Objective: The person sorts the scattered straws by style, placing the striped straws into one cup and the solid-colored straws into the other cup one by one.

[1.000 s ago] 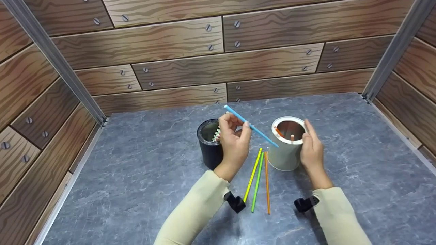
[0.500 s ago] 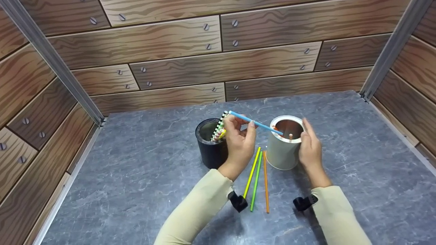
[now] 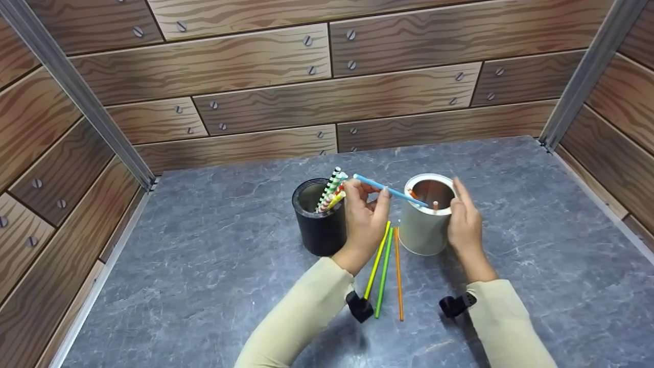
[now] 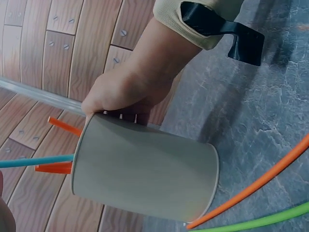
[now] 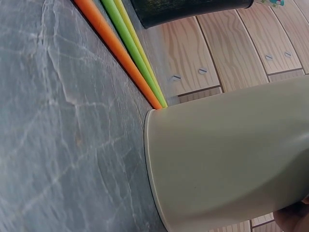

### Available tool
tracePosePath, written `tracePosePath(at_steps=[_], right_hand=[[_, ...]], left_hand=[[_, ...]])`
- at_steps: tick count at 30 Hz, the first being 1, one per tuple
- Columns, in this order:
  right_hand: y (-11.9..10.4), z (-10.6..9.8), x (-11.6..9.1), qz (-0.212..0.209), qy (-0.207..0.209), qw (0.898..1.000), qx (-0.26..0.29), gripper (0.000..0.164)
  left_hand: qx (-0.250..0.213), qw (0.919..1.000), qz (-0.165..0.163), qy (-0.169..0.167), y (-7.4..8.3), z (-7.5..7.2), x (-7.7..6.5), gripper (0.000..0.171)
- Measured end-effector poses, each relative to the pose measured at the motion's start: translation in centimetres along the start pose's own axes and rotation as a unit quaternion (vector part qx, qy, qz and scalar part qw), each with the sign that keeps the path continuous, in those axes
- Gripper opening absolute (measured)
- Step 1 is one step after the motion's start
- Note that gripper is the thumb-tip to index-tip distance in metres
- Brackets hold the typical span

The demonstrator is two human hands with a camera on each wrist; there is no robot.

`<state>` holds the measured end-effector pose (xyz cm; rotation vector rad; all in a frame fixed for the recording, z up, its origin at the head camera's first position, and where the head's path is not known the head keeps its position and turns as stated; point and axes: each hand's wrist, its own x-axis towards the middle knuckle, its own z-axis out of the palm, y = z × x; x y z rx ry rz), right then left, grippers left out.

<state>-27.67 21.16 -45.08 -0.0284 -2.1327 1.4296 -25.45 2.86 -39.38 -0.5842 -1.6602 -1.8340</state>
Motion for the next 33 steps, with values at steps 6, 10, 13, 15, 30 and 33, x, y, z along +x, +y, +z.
tracePosePath(at_steps=[6,10,13,15,30,33], right_hand=[[-0.1,0.0,0.0,0.003,-0.003,1.0,0.001,0.047],[0.1,0.1,0.0,-0.003,-0.001,1.0,-0.002,0.047],[0.0,0.1,0.0,-0.002,0.001,1.0,-0.002,0.047],[0.0,0.1,0.0,0.0,0.001,1.0,0.0,0.047],[0.0,0.1,0.0,-0.011,-0.001,1.0,0.004,0.048],[0.0,0.0,0.0,-0.008,-0.008,1.0,0.007,0.046]], left_hand=[[0.012,0.9998,-0.015,-0.002,-0.4,0.2,-0.4,0.022],[0.011,0.9995,-0.029,0.0,-0.8,0.3,-0.7,0.021],[0.013,0.9993,-0.036,-0.002,-0.9,0.2,-0.8,0.021],[0.017,0.9991,-0.038,-0.005,-1.1,0.1,-0.9,0.021],[0.029,0.9984,-0.047,-0.012,-1.5,-0.3,-1.5,0.016],[0.041,0.9973,-0.058,-0.018,-1.7,-0.5,-1.6,0.016]])
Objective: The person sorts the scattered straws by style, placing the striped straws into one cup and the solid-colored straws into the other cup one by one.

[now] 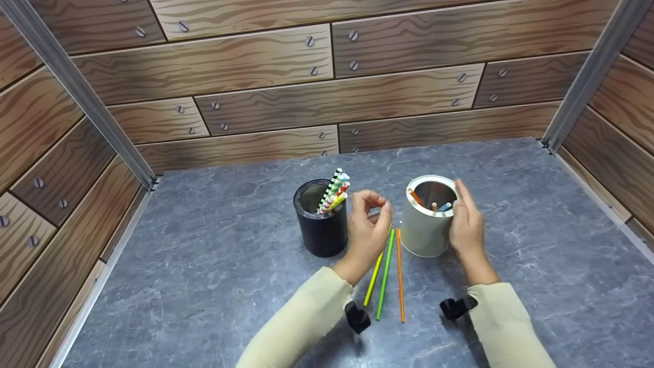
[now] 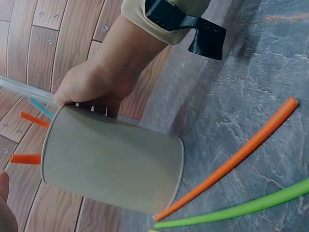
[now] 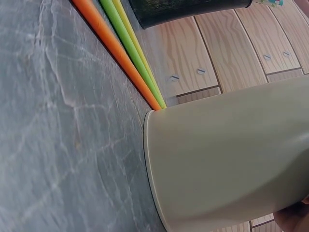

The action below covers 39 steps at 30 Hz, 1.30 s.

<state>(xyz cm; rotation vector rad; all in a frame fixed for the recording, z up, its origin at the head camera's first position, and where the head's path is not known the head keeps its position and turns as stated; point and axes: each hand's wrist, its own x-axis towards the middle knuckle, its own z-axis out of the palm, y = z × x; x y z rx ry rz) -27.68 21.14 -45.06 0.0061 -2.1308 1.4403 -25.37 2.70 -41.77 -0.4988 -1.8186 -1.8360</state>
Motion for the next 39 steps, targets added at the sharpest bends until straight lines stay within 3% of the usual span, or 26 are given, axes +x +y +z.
tracePosePath(at_steps=[9,16,23,30,33,39], right_hand=[[0.1,0.0,0.0,-0.005,0.007,1.0,0.009,0.046],[0.2,0.1,0.1,-0.002,0.005,1.0,0.0,0.047],[0.2,0.1,0.2,-0.002,0.004,1.0,-0.005,0.047],[0.0,0.1,0.2,-0.007,0.01,1.0,-0.002,0.046],[0.0,0.1,0.2,-0.006,0.012,1.0,-0.005,0.046],[0.1,0.1,0.1,-0.003,0.011,1.0,-0.011,0.047]], left_hand=[[0.056,0.9976,-0.031,-0.027,2.1,-1.2,-0.8,0.012],[0.064,0.9952,-0.063,-0.039,1.4,-1.7,-1.7,0.011],[0.09,0.9873,-0.108,-0.073,0.5,-2.0,-2.8,0.011],[0.12,0.9799,-0.099,-0.125,-4.5,-2.2,-3.9,0.017],[0.152,0.9725,-0.086,-0.154,-5.0,-2.5,-4.1,0.02],[0.228,0.9497,-0.046,-0.209,-6.0,-3.0,-4.2,0.026]])
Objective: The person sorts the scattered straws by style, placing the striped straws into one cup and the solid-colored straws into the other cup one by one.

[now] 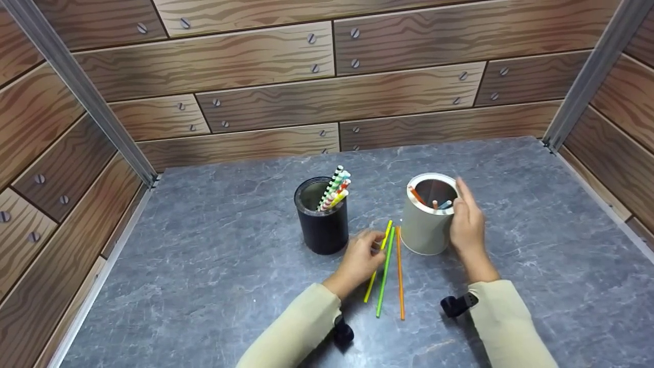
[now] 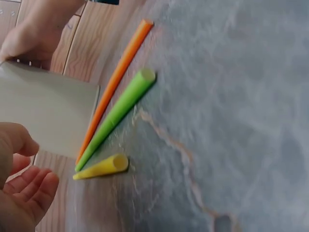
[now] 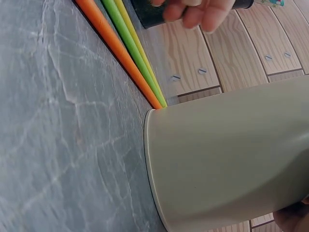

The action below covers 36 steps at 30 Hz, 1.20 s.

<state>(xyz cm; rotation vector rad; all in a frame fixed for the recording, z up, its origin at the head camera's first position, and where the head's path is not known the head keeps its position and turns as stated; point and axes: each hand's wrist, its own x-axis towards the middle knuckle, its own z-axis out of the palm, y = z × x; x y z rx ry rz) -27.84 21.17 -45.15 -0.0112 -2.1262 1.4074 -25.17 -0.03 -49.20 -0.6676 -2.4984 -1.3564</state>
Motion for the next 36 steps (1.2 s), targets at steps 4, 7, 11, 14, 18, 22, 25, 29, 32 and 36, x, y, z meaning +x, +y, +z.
tracePosePath(at_steps=[4,7,11,14,18,22,25,29,32,36], right_hand=[[-0.1,0.0,0.0,0.0,-0.002,1.0,0.0,0.046],[-0.1,-0.1,-0.1,0.002,-0.003,1.0,0.003,0.046],[-0.1,-0.1,-0.1,0.004,-0.003,1.0,0.003,0.046],[-0.1,0.0,-0.1,0.006,-0.003,1.0,0.005,0.047],[0.0,0.0,0.0,0.004,-0.004,1.0,0.01,0.047],[0.0,0.0,0.0,0.001,0.001,1.0,0.012,0.047],[0.0,0.1,0.0,0.001,0.002,1.0,0.012,0.046],[0.0,0.1,-0.1,-0.003,0.002,1.0,0.015,0.046],[0.0,0.0,-0.1,-0.005,0.0,1.0,0.011,0.046],[0.0,0.1,-0.1,-0.008,0.001,1.0,0.005,0.046]], left_hand=[[0.043,0.999,-0.008,-0.01,-0.4,0.0,0.3,0.028],[0.064,0.9975,-0.025,-0.019,-0.6,0.1,0.6,0.028],[0.079,0.9954,-0.04,-0.038,-0.9,0.3,0.8,0.029],[0.088,0.9941,-0.045,-0.045,-1.0,0.4,0.9,0.029],[0.114,0.9913,-0.046,-0.048,-1.1,0.6,1.0,0.028],[0.138,0.9864,-0.06,-0.066,-1.1,0.5,1.4,0.03],[0.153,0.9803,-0.086,-0.09,-0.8,0.3,1.8,0.031],[0.179,0.9691,-0.12,-0.12,-0.3,-0.2,2.5,0.018],[0.189,0.9628,-0.137,-0.136,-0.2,-0.4,2.8,0.012],[0.187,0.9603,-0.143,-0.149,-0.1,-0.6,3.1,0.019]])
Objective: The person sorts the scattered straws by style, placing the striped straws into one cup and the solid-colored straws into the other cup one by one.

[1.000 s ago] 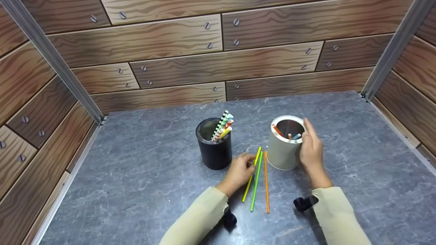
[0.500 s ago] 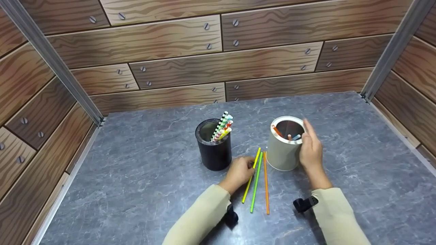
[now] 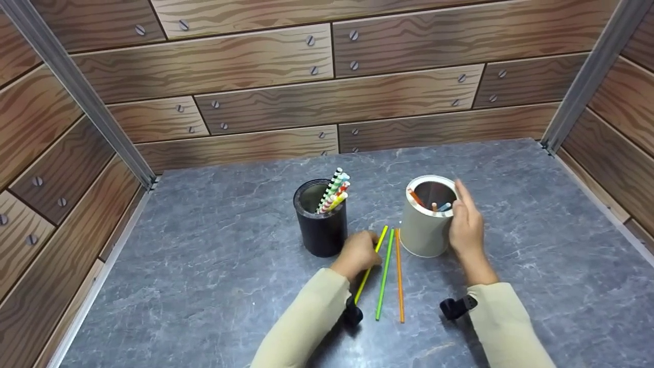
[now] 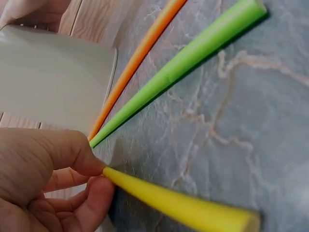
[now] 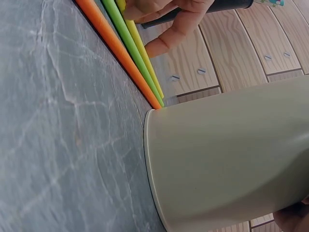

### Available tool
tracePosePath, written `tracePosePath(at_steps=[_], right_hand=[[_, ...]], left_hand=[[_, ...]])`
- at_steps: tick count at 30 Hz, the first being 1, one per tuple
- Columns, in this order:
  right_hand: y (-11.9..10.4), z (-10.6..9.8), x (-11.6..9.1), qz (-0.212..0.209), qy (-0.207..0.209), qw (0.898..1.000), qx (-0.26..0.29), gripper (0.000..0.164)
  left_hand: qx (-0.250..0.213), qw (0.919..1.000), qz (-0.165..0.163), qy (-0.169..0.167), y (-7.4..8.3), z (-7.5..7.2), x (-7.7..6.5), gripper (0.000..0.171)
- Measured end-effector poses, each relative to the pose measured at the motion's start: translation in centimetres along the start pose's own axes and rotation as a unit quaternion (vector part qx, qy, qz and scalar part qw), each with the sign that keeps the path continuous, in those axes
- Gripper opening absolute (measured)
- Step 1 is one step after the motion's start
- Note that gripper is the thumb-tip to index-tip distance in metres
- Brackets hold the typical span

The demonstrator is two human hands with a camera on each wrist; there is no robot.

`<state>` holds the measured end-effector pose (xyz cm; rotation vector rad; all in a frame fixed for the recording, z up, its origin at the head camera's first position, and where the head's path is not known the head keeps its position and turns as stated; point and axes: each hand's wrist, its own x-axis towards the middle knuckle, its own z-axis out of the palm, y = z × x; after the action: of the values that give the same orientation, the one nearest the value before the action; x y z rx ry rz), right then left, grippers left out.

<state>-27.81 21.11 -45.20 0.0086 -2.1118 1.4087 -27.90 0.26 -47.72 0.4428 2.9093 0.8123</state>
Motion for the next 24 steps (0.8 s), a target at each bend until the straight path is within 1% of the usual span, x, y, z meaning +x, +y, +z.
tracePosePath(at_steps=[7,10,14,20,24], right_hand=[[-0.1,0.0,-0.1,0.0,-0.001,1.0,0.001,0.046],[-0.1,0.0,0.0,0.008,-0.001,1.0,0.001,0.047],[-0.1,0.0,0.0,0.019,-0.007,1.0,0.001,0.047],[0.0,0.0,0.0,0.018,-0.006,1.0,-0.001,0.048],[-0.1,-0.1,0.1,0.015,-0.003,1.0,0.002,0.047]], left_hand=[[-0.018,0.9997,-0.011,-0.012,-0.2,-0.1,0.0,0.024],[-0.016,0.9997,-0.015,-0.014,-0.3,-0.1,0.0,0.024],[-0.041,0.9985,-0.028,-0.02,-0.4,-0.3,-0.1,0.02],[-0.12,0.9904,-0.056,-0.039,-0.7,-0.6,-0.1,0.015],[-0.193,0.9772,-0.075,-0.05,-1.1,-0.6,-0.1,0.01]])
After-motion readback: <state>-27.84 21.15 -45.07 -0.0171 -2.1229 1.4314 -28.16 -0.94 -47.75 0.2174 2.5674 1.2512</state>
